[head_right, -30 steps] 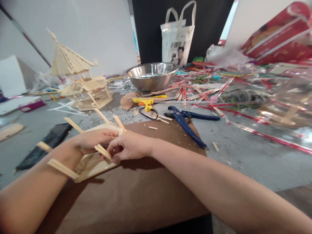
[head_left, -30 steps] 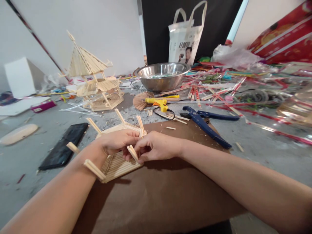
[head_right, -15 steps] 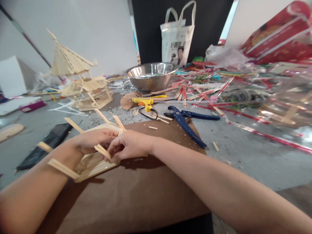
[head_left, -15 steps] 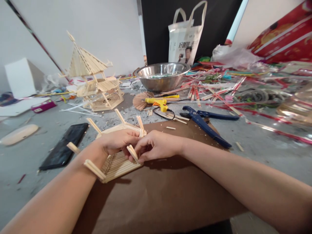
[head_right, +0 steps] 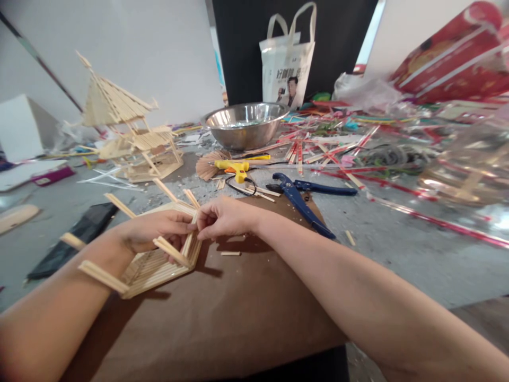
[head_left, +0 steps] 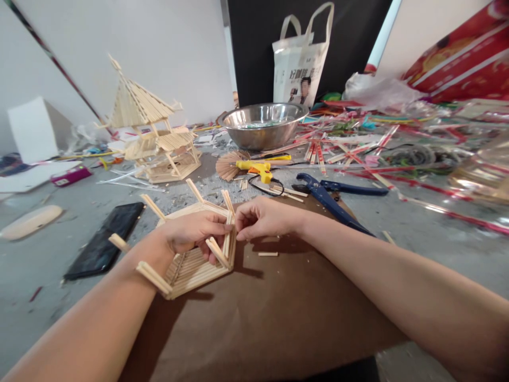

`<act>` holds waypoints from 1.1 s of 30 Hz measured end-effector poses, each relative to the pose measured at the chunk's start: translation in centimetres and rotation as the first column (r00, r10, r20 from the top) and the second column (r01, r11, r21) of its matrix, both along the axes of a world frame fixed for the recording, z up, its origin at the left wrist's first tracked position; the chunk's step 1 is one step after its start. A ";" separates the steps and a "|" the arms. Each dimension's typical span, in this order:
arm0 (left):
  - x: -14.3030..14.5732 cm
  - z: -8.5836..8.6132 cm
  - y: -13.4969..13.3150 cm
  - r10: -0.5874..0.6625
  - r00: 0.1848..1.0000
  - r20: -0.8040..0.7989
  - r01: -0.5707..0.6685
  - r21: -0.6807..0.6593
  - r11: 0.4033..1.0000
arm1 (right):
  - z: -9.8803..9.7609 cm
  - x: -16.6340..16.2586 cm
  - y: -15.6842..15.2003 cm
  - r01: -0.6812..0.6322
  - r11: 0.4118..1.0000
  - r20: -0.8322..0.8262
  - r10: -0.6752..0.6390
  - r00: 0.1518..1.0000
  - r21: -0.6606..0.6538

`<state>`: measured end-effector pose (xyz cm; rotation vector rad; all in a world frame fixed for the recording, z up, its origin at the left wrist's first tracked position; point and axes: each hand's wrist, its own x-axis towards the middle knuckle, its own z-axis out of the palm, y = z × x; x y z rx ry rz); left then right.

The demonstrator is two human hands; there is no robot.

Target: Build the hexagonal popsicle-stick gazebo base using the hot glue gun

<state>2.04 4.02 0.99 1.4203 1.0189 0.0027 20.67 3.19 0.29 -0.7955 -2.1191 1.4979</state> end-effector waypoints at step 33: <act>-0.1 -0.7 0.2 -0.028 0.992 0.122 0.033 -0.045 0.998 | -0.6 -1.4 -1.5 -0.181 0.712 0.280 -0.024 0.960 0.679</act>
